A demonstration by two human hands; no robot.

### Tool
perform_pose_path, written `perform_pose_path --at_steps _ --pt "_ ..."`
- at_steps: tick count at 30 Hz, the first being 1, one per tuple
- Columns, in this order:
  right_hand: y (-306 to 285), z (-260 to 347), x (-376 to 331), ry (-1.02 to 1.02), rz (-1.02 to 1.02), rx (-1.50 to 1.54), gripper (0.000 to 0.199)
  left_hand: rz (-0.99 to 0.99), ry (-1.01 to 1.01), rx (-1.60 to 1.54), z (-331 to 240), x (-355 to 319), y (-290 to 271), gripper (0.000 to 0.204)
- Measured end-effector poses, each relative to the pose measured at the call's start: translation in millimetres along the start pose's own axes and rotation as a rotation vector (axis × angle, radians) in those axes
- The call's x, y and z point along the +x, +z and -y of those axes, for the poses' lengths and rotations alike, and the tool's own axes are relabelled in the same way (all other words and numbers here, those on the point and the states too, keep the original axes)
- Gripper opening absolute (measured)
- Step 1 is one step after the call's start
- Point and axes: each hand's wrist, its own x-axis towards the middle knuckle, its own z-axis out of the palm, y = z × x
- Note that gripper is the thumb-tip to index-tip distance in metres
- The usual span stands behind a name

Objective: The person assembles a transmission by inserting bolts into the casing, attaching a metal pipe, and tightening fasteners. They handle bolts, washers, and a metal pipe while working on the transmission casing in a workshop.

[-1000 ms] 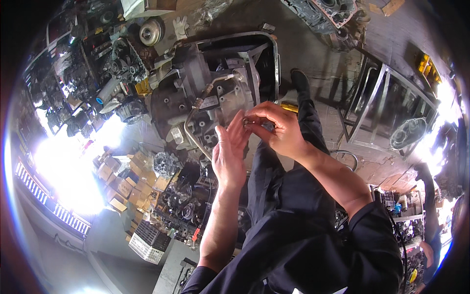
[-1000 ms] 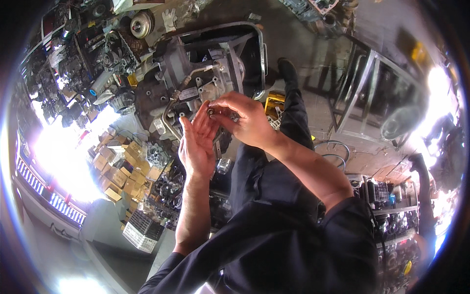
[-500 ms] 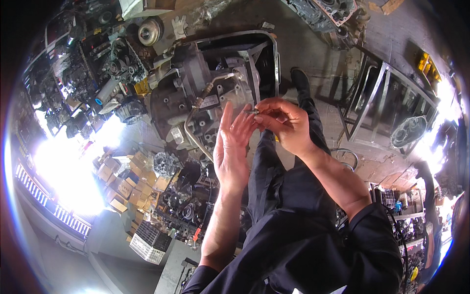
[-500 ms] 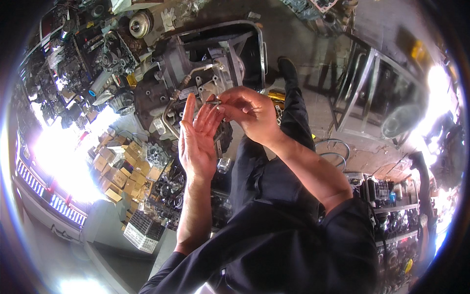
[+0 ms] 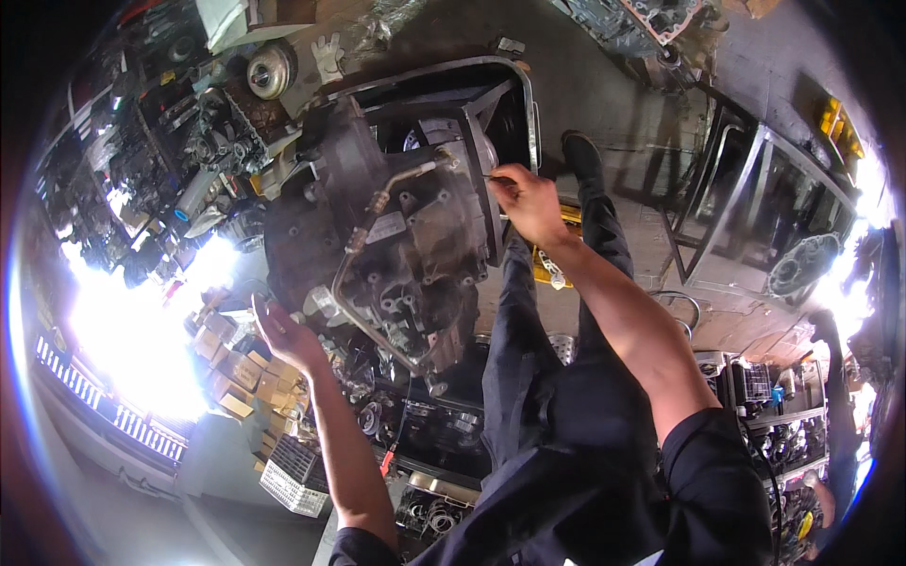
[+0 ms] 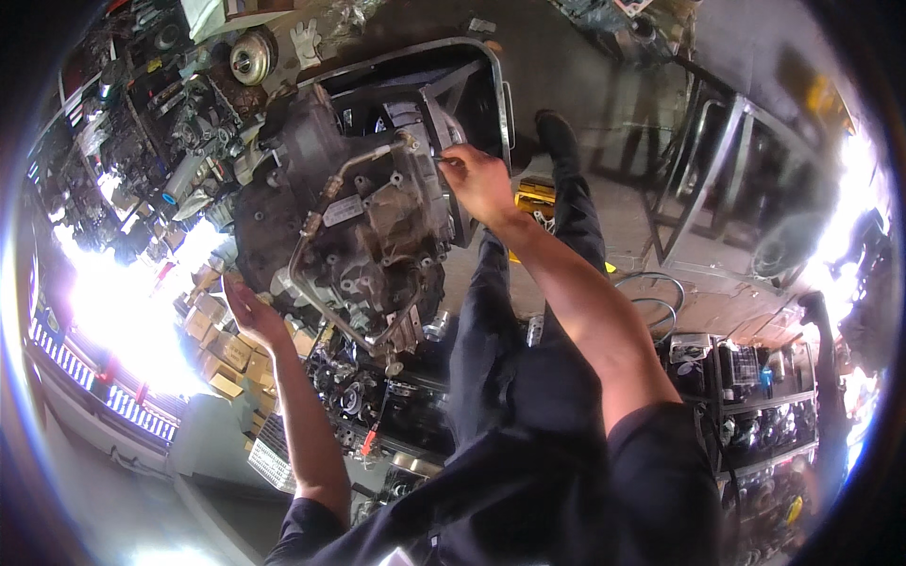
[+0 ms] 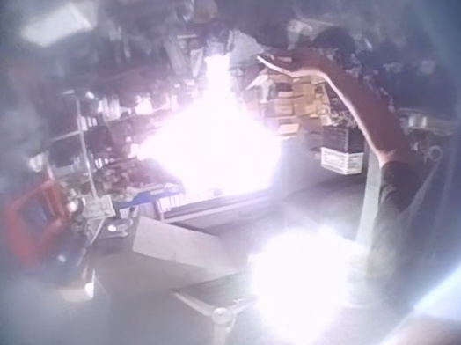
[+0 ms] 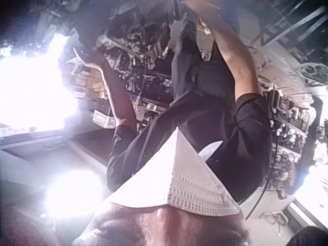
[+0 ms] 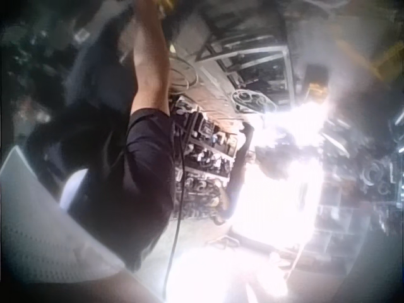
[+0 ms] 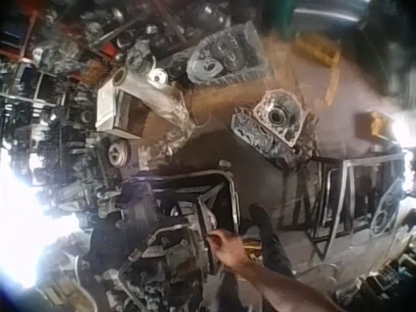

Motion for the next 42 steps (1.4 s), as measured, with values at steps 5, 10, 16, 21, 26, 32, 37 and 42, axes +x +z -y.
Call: perform_pose_path --at_steps 5,10,16,21,26,32,37,42 --pt "53 -50 18 -0.024 -0.001 -0.085 0.015 0.112 -0.153 -0.274 50 7 20 0.059" --pt "78 -65 19 0.018 -0.014 -0.101 0.019 0.111 -0.344 -0.261 49 6 19 0.067" --pt "85 -69 18 0.038 -0.082 -0.044 0.019 0.049 -0.534 -0.147 50 11 20 0.068" --pt "86 -63 20 0.023 -0.103 -0.058 0.017 0.105 -0.571 -0.157 49 11 17 0.077" --pt "88 -58 21 -0.007 -0.062 -0.128 0.016 0.121 -0.64 -0.168 54 16 14 0.078" --pt "95 -49 22 -0.009 -0.062 -0.238 0.016 0.158 -0.701 -0.135 65 17 11 0.074" --pt "94 -42 27 0.04 -0.018 -0.229 0.017 0.178 -0.677 -0.178 60 16 10 0.073" --pt "88 -39 30 0.085 0.024 -0.214 0.017 0.148 -0.651 -0.198 54 15 11 0.075"
